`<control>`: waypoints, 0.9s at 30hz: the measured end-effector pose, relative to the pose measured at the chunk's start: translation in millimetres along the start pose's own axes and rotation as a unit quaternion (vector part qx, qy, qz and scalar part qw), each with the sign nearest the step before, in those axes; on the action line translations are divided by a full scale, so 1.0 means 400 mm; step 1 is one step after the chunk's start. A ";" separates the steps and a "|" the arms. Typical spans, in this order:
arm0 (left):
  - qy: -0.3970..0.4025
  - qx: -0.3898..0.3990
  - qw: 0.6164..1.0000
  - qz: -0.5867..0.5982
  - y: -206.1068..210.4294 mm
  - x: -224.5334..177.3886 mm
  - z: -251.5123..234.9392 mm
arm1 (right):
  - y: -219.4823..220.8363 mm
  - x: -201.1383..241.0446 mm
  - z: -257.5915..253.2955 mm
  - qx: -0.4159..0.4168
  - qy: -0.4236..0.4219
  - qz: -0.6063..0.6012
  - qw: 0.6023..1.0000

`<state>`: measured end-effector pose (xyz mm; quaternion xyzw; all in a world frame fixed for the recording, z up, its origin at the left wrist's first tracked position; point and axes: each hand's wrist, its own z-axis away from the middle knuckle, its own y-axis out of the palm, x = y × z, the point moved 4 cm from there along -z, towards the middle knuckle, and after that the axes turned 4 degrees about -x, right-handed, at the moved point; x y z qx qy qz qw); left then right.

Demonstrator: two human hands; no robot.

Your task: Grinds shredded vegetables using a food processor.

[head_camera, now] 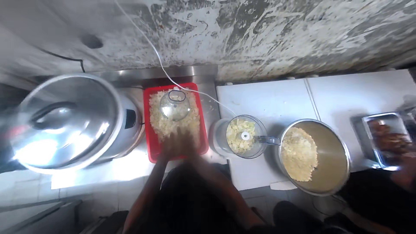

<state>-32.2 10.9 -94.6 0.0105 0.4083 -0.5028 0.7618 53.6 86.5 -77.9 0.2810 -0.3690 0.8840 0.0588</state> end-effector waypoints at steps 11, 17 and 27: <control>0.113 -0.182 0.950 0.226 0.038 -0.126 0.107 | -0.047 -0.006 -0.023 -0.249 0.031 -0.420 0.872; 0.229 -0.185 0.903 0.313 0.033 -0.179 0.155 | -0.129 0.033 0.044 -0.254 0.004 -0.513 0.820; 0.288 -0.141 0.865 0.385 0.019 -0.324 0.279 | -0.244 0.062 0.158 -0.213 -0.024 -0.656 0.723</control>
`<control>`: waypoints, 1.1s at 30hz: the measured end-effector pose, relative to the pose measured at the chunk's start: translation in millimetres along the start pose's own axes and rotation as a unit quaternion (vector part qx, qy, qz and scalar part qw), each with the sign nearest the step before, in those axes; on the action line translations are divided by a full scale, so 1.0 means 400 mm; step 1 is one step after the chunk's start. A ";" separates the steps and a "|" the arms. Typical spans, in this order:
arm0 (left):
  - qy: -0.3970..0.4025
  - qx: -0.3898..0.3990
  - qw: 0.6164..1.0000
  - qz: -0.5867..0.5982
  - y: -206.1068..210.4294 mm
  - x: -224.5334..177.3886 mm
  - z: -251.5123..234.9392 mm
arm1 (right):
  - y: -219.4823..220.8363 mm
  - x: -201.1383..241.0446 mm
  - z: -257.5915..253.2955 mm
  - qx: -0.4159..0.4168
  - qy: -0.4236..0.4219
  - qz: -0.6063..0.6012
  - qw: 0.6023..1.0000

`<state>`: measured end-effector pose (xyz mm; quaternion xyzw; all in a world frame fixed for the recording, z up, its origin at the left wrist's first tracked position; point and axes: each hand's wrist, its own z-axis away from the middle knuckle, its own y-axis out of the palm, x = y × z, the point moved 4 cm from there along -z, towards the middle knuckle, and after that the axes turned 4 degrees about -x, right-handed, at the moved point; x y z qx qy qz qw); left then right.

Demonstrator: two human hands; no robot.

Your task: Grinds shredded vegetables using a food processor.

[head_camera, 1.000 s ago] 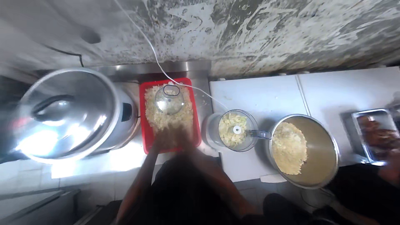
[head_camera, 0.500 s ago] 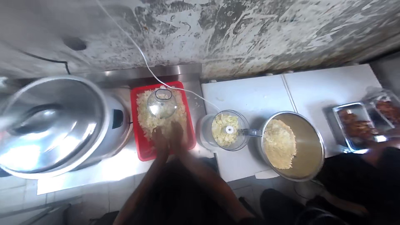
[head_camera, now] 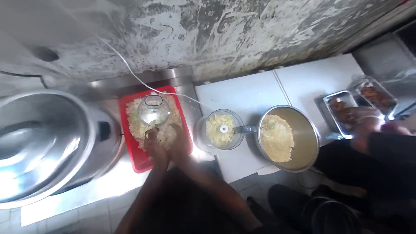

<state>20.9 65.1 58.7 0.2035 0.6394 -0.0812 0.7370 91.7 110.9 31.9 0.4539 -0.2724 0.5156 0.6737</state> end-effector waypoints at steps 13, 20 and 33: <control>0.150 0.331 0.931 0.028 0.435 -0.107 0.228 | -0.333 0.454 -0.018 -0.106 -0.277 0.068 0.953; 0.159 0.387 0.908 -0.023 0.491 -0.097 0.258 | -0.437 0.472 -0.055 -0.094 -0.335 0.099 0.932; 0.040 0.193 0.965 -0.172 0.045 0.034 0.024 | -0.463 0.541 -0.052 0.044 -0.244 0.446 0.860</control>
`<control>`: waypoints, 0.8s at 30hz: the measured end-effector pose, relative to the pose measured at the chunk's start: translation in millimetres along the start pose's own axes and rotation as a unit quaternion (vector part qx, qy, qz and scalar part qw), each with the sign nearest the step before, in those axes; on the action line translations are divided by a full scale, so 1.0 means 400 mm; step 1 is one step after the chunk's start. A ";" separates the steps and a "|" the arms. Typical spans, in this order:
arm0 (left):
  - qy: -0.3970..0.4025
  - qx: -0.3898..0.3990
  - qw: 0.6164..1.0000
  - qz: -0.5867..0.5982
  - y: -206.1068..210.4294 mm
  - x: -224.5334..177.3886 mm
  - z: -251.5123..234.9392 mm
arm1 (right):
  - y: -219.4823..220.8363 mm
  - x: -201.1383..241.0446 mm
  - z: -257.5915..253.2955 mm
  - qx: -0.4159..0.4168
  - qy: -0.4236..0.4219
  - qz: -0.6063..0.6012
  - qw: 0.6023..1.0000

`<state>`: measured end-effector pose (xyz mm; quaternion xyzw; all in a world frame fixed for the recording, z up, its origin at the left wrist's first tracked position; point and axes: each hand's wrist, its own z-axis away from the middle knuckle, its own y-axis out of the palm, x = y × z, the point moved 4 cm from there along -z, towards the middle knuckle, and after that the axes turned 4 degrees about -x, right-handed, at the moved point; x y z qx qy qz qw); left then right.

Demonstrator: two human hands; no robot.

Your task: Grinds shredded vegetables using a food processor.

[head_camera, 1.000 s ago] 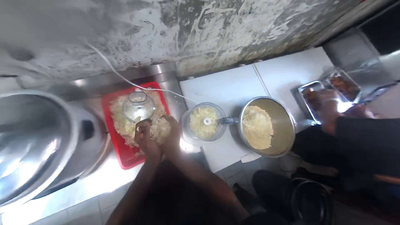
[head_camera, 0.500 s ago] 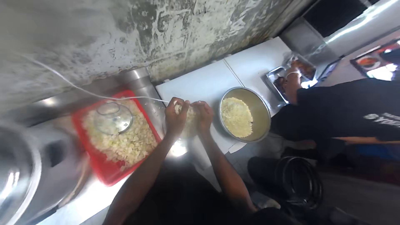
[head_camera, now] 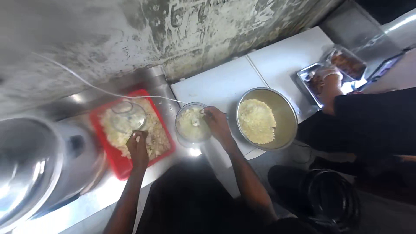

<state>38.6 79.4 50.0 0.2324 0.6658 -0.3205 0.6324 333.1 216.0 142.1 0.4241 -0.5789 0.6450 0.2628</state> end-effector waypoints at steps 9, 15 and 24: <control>-0.112 0.154 0.866 -0.462 -0.171 0.126 0.007 | 0.097 0.007 0.053 0.128 -0.015 0.216 0.968; 0.006 -0.047 0.934 -0.355 -0.127 -0.017 -0.165 | 0.131 0.018 0.101 0.077 -0.047 0.239 0.967; 0.093 -0.114 0.969 -0.200 0.017 0.048 -0.382 | 0.062 0.004 0.092 0.092 0.029 0.247 0.964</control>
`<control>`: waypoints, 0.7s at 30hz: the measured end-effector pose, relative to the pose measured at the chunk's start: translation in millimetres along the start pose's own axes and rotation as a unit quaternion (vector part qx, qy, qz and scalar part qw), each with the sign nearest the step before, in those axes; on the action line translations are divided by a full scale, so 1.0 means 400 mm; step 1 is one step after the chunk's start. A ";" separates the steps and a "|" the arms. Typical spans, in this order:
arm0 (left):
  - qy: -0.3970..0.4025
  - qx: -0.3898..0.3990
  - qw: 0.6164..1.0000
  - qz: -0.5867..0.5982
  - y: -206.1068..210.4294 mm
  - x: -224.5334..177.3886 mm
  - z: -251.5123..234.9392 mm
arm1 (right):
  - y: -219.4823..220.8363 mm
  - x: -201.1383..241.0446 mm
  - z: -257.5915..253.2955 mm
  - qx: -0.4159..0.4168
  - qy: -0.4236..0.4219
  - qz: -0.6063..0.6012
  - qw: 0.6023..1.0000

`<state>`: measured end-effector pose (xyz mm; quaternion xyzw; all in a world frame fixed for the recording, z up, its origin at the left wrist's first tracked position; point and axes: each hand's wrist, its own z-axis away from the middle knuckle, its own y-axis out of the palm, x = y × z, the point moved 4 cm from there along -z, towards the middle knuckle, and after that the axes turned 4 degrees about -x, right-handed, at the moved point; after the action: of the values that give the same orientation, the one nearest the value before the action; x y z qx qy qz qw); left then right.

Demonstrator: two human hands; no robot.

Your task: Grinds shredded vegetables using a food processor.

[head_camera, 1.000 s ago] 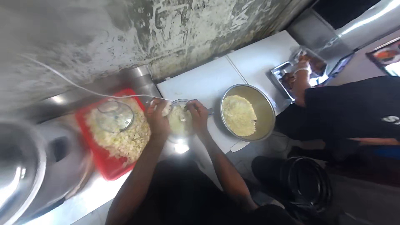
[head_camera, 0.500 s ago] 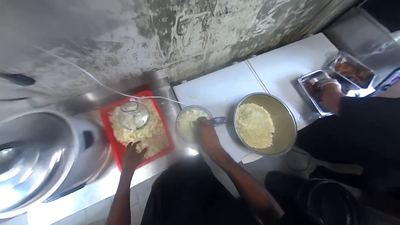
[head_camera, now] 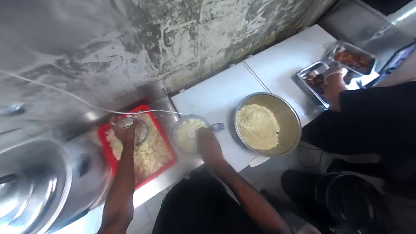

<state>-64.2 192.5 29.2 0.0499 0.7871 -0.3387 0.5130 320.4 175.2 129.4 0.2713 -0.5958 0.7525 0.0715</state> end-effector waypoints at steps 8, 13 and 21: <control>-0.038 -0.067 0.995 0.059 -0.008 0.022 0.044 | 0.022 0.081 0.056 0.106 -0.035 -0.051 0.992; -0.020 -0.101 0.993 0.062 -0.063 -0.031 0.039 | 0.017 0.049 0.001 -0.040 -0.080 -0.039 0.995; 0.103 -0.119 0.947 0.280 -0.208 -0.347 0.107 | 0.029 0.029 0.075 0.035 -0.173 -0.043 0.983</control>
<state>-1.4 141.3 175.7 0.2415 0.8244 -0.0789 0.5058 315.4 141.3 129.4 0.4250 -0.5602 0.7110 -0.0093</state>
